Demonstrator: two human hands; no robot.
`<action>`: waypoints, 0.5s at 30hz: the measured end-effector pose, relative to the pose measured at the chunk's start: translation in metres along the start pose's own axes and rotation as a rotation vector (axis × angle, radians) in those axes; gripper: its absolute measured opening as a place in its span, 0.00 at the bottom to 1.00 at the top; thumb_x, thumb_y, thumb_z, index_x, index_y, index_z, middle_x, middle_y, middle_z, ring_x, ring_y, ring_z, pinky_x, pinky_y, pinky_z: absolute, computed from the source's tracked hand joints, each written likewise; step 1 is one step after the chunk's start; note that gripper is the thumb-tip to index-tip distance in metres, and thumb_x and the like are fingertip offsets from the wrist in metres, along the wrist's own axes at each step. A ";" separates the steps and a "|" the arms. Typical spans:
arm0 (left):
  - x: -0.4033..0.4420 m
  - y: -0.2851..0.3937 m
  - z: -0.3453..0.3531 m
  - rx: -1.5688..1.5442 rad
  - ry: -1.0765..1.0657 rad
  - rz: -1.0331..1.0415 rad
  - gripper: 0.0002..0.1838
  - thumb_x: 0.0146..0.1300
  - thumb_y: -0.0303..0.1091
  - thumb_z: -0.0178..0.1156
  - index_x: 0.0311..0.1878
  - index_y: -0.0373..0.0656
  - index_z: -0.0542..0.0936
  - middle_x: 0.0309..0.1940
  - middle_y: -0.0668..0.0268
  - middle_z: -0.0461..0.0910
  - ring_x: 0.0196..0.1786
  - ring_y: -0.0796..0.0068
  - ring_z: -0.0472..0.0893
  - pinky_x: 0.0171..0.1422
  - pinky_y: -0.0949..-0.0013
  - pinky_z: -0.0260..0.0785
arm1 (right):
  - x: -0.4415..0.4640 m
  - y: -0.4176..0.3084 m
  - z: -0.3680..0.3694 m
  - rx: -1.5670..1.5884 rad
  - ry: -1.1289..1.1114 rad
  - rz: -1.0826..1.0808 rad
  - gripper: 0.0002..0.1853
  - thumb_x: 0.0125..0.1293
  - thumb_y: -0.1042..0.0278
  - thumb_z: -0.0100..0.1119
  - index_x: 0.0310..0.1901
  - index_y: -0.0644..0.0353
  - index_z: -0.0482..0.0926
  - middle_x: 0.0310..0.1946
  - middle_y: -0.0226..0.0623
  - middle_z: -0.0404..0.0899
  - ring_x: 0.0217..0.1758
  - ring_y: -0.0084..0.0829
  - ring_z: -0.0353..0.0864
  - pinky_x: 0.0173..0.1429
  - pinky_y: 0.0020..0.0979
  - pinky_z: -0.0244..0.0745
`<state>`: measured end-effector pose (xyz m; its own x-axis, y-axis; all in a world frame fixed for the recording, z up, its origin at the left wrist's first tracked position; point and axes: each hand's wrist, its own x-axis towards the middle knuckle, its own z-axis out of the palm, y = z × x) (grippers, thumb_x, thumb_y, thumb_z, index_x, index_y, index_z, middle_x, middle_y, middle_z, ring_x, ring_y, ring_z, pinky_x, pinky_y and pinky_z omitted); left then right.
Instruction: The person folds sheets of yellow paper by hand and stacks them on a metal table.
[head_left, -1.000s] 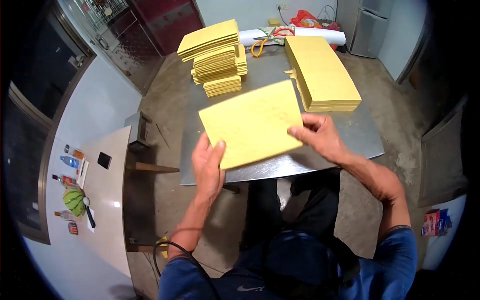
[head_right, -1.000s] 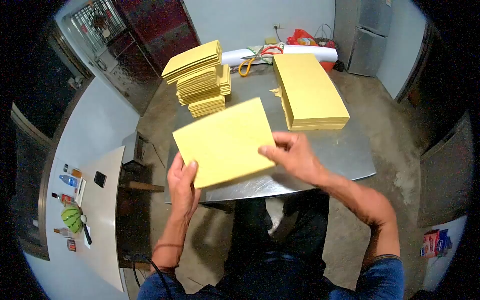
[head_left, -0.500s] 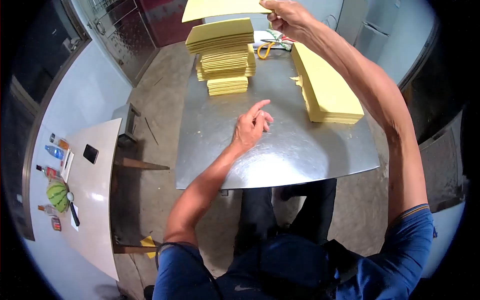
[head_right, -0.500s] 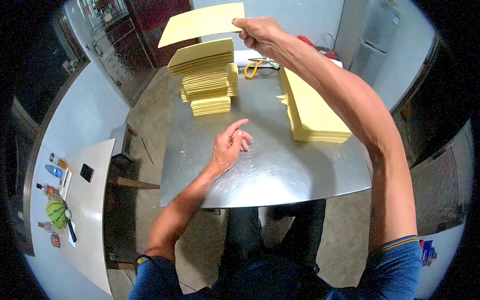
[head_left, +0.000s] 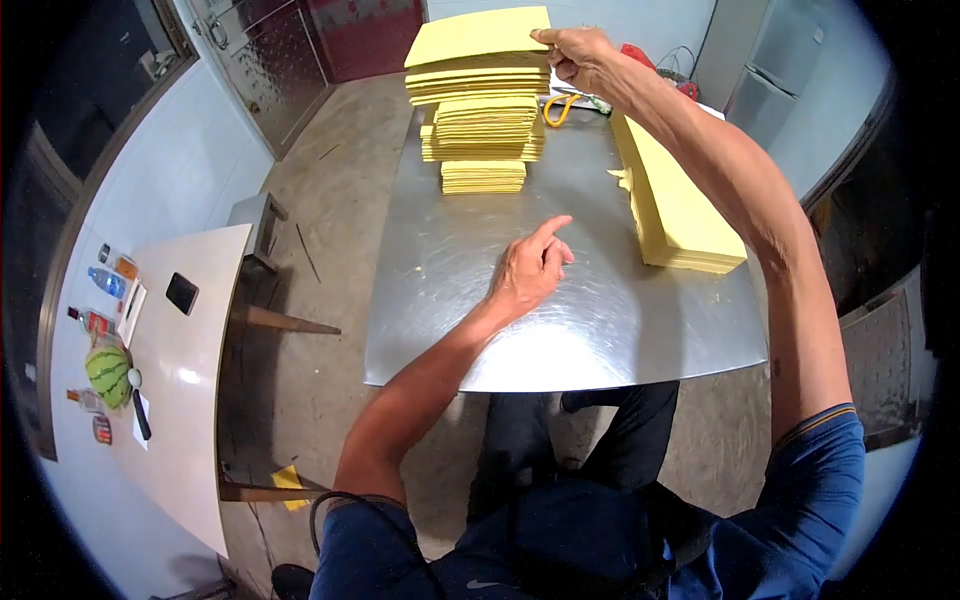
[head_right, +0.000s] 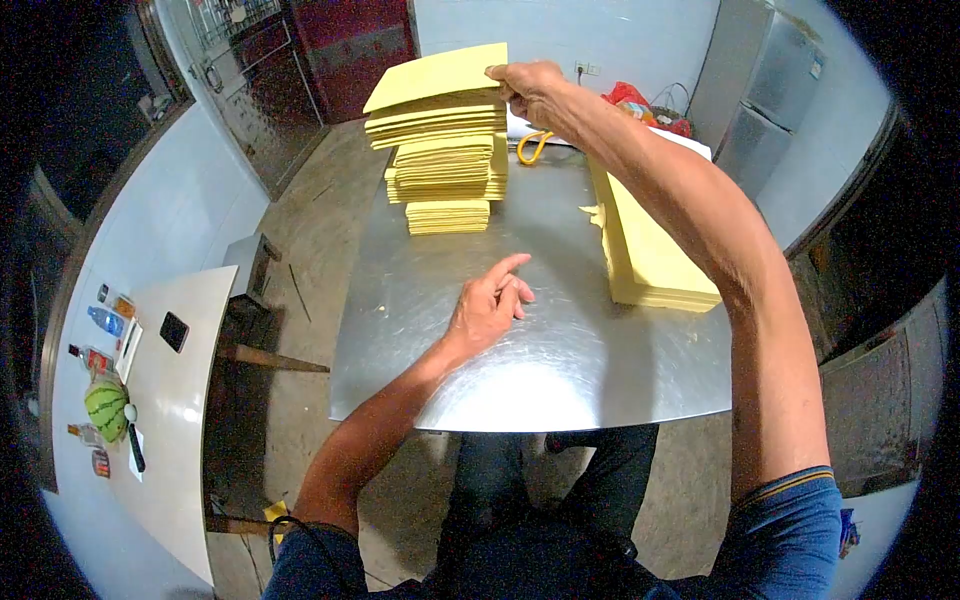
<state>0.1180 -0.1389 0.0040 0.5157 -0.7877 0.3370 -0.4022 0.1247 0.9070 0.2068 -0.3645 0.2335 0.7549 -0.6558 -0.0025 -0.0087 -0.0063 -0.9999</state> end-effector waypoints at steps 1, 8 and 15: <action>0.000 0.000 0.000 0.005 -0.004 0.002 0.26 0.81 0.25 0.51 0.79 0.35 0.74 0.40 0.60 0.90 0.34 0.78 0.85 0.43 0.69 0.81 | 0.001 0.001 0.001 -0.005 -0.001 0.003 0.13 0.74 0.69 0.76 0.33 0.61 0.82 0.24 0.32 0.77 0.20 0.19 0.63 0.21 0.24 0.50; 0.000 -0.001 0.002 0.041 0.019 0.002 0.24 0.80 0.30 0.52 0.76 0.39 0.77 0.38 0.59 0.92 0.34 0.64 0.90 0.47 0.58 0.83 | 0.007 0.007 0.004 -0.014 -0.017 0.043 0.12 0.73 0.69 0.76 0.33 0.59 0.83 0.23 0.31 0.78 0.20 0.19 0.62 0.21 0.24 0.49; 0.001 0.000 0.001 0.096 -0.008 0.002 0.24 0.80 0.31 0.52 0.76 0.40 0.76 0.39 0.58 0.92 0.36 0.62 0.91 0.49 0.57 0.84 | 0.015 0.015 -0.005 -0.046 -0.055 0.017 0.14 0.72 0.67 0.78 0.31 0.57 0.82 0.21 0.28 0.75 0.20 0.17 0.63 0.21 0.23 0.48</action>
<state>0.1174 -0.1399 0.0042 0.5090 -0.7923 0.3363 -0.4738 0.0683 0.8780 0.2147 -0.3781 0.2183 0.7892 -0.6138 -0.0211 -0.0511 -0.0313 -0.9982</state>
